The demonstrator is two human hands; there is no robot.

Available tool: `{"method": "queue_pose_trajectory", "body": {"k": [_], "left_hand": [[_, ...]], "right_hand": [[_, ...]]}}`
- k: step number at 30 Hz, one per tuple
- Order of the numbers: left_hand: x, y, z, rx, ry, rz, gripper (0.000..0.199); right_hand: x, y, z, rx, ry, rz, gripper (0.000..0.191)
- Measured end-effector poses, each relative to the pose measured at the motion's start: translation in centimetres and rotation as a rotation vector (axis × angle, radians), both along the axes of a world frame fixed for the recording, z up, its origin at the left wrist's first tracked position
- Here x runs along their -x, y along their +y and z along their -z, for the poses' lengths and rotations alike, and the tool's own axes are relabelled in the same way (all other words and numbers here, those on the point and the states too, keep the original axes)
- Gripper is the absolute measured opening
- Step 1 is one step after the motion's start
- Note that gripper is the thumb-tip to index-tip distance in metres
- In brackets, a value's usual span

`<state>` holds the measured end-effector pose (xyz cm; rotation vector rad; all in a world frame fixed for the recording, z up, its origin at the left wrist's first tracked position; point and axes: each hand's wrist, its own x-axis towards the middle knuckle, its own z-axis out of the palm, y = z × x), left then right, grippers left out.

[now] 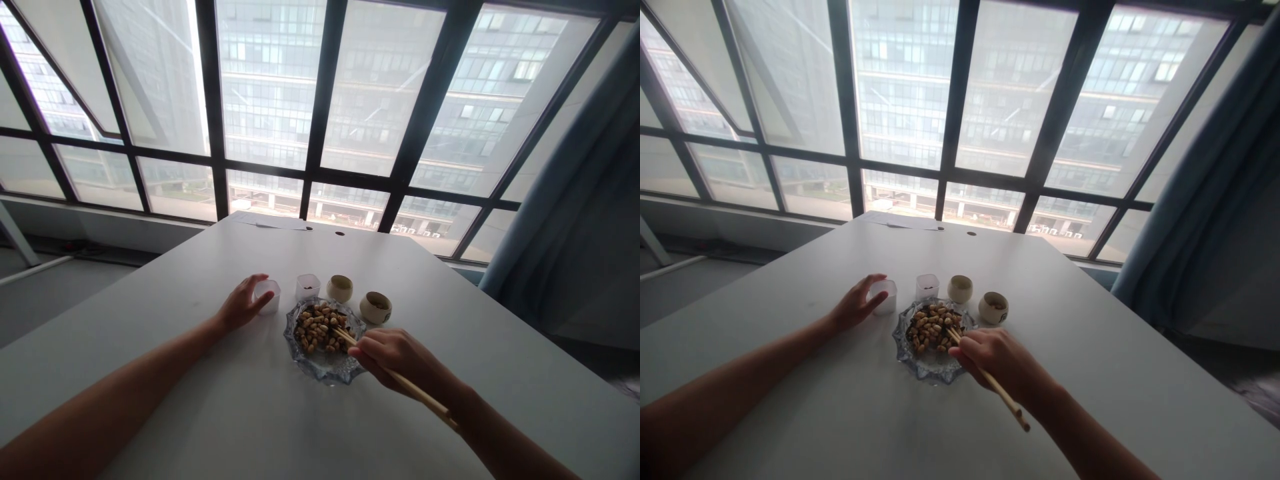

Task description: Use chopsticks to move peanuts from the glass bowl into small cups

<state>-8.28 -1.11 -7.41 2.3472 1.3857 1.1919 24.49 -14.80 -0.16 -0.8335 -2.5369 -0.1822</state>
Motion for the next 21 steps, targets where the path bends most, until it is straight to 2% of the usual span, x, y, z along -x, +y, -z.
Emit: {"method": "queue_pose_trajectory", "body": {"k": [2, 4, 8, 10, 12, 17, 21], "left_hand": [[0.0, 0.0, 0.0, -0.003, 0.002, 0.000, 0.066], [0.0, 0.0, 0.0, -0.005, 0.002, -0.001, 0.067], [0.0, 0.1, 0.2, -0.009, 0.003, 0.002, 0.065], [0.0, 0.1, 0.2, -0.013, 0.004, 0.003, 0.063], [0.1, 0.1, 0.1, -0.021, 0.012, 0.006, 0.062], [0.2, 0.1, 0.3, -0.060, 0.050, 0.012, 0.061], [0.2, 0.0, 0.5, -0.080, 0.067, 0.016, 0.062]], "right_hand": [[-0.3, 0.0, -0.3, 0.078, 0.073, 0.014, 0.041], [-0.9, 0.1, -0.6, 0.206, 0.241, 0.019, 0.043], [-2.5, 1.4, -1.1, 0.463, 0.831, 0.154, 0.042], [-3.2, 2.2, -1.1, 0.517, 1.088, 0.259, 0.047], [-3.7, 3.0, -1.0, 0.563, 1.240, 0.318, 0.051], [-4.0, 3.6, -0.7, 0.664, 1.316, 0.360, 0.055], [-3.9, 3.5, -0.5, 0.648, 1.281, 0.374, 0.056]]}}
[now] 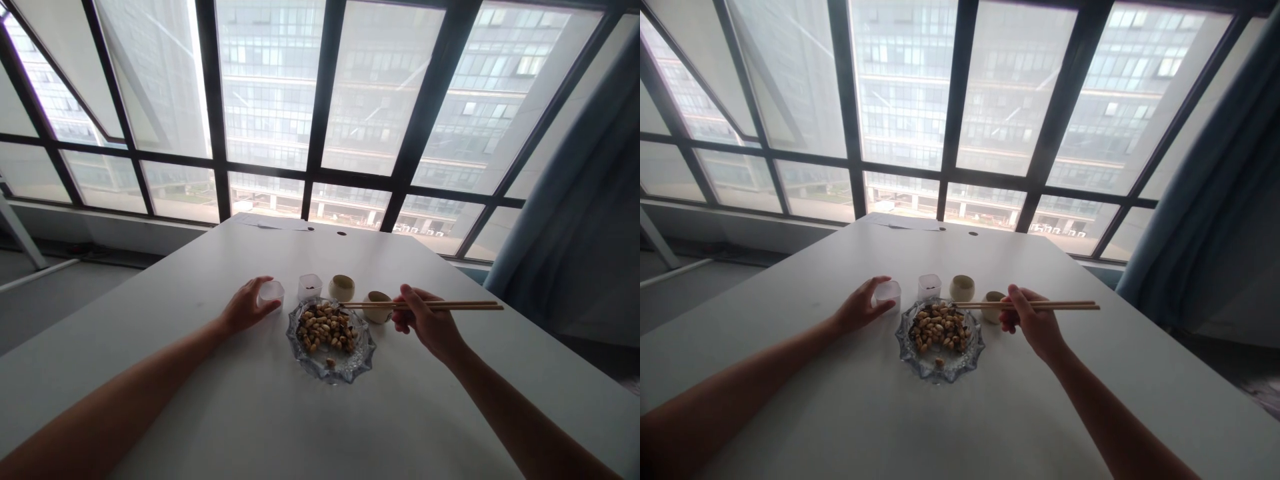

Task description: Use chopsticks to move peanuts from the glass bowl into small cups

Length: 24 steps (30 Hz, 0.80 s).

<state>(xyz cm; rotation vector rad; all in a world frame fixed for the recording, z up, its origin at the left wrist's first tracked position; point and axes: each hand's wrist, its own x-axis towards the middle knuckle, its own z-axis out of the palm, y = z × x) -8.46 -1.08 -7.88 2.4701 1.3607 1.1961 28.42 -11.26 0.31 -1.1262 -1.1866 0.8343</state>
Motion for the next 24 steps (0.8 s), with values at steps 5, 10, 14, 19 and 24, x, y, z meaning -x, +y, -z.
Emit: {"method": "queue_pose_trajectory", "body": {"k": [5, 10, 14, 19, 24], "left_hand": [[-0.1, 0.1, 0.2, -0.025, -0.020, 0.013, 0.059], [-0.1, 0.0, 0.3, -0.092, -0.049, 0.016, 0.057], [-0.1, 0.0, 0.3, -0.151, -0.042, 0.025, 0.058], [-0.1, 0.0, 0.4, -0.214, -0.014, 0.054, 0.059], [-0.3, -0.2, -0.1, -0.286, 0.004, 0.105, 0.057]], "right_hand": [[0.5, -1.1, -0.2, -0.166, -0.223, -0.020, 0.046], [1.7, -3.3, -1.6, -0.666, -0.886, -0.137, 0.034], [3.0, -4.3, -2.3, -0.995, -1.212, -0.191, 0.026], [3.2, -4.3, -2.5, -1.001, -1.199, -0.179, 0.023], [2.3, -3.9, -2.4, -0.945, -1.139, -0.174, 0.023]]}}
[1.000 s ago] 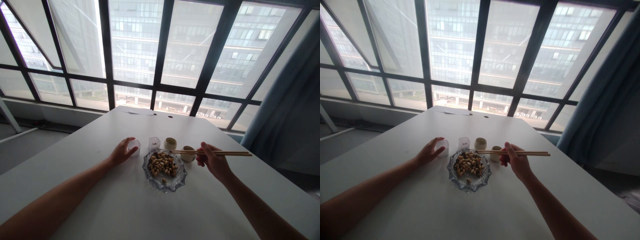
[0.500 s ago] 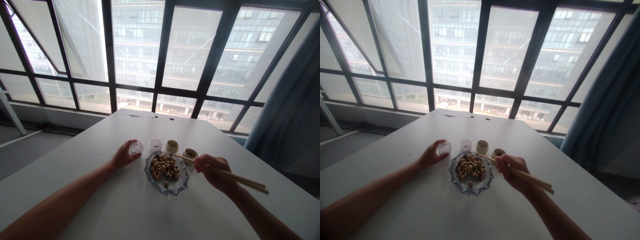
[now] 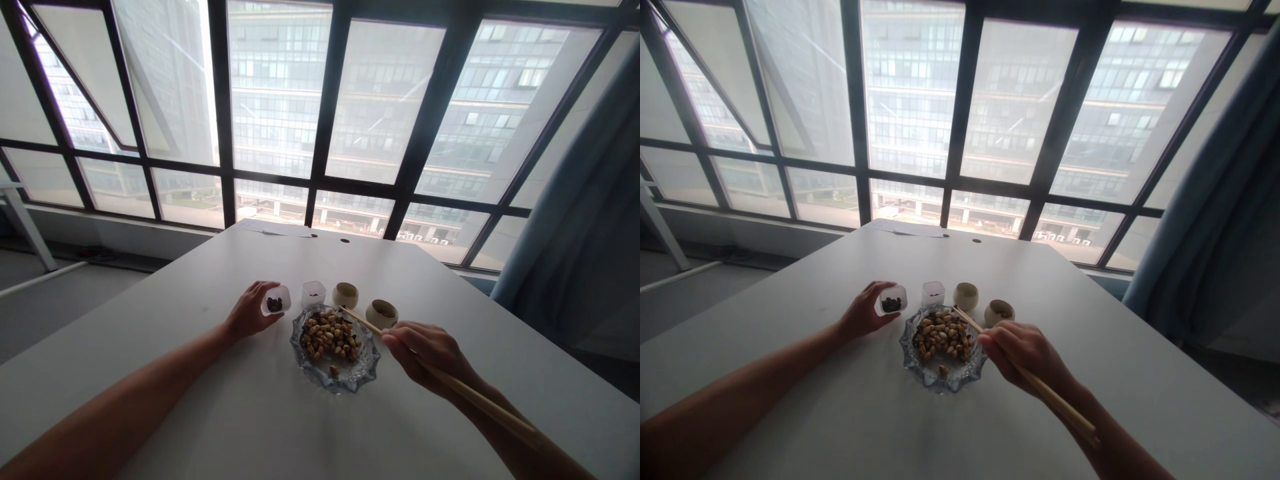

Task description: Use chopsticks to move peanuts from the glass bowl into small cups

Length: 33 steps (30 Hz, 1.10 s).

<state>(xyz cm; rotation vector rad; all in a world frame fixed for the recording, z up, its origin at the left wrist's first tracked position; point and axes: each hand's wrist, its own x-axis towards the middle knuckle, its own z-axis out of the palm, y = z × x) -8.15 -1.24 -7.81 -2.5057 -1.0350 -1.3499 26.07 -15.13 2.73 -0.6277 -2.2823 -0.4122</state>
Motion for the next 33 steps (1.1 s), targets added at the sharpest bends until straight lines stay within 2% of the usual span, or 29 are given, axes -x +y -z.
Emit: {"method": "queue_pose_trajectory", "body": {"k": [7, 12, 16, 18, 21, 23, 26, 30, 33], "left_hand": [[0.0, 0.3, 0.1, -0.061, 0.001, 0.064, 0.057], [0.1, 0.6, 0.7, 0.044, -0.031, -0.088, 0.062], [0.5, 0.5, 0.6, 0.120, -0.054, -0.135, 0.069], [0.5, 0.2, -0.2, 0.115, -0.002, -0.157, 0.071], [-0.6, -0.1, -2.2, 0.110, 0.056, -0.192, 0.063], [-2.1, -0.1, -3.7, 0.151, 0.076, -0.197, 0.059], [-5.0, 0.7, -5.5, 0.268, 0.196, -0.137, 0.063], [-8.1, 2.8, -6.4, 0.471, 0.322, -0.127, 0.072], [-8.9, 4.1, -6.3, 0.618, 0.356, -0.111, 0.077]], "right_hand": [[-0.2, 0.2, 0.3, 0.012, 0.009, 0.029, 0.025], [-0.2, 0.2, 0.3, 0.022, 0.014, 0.050, 0.027], [-0.2, 0.2, 0.2, 0.048, 0.032, 0.062, 0.032], [-0.3, 0.1, 0.1, 0.094, 0.065, 0.081, 0.034], [-0.6, 0.1, 0.0, 0.183, 0.154, 0.123, 0.038], [-0.9, 0.2, 0.0, 0.228, 0.224, 0.156, 0.041], [-1.2, 0.4, 0.1, 0.278, 0.303, 0.185, 0.044], [-1.4, 0.6, 0.2, 0.321, 0.330, 0.194, 0.044], [-1.4, 0.6, 0.2, 0.314, 0.328, 0.189, 0.044]]}}
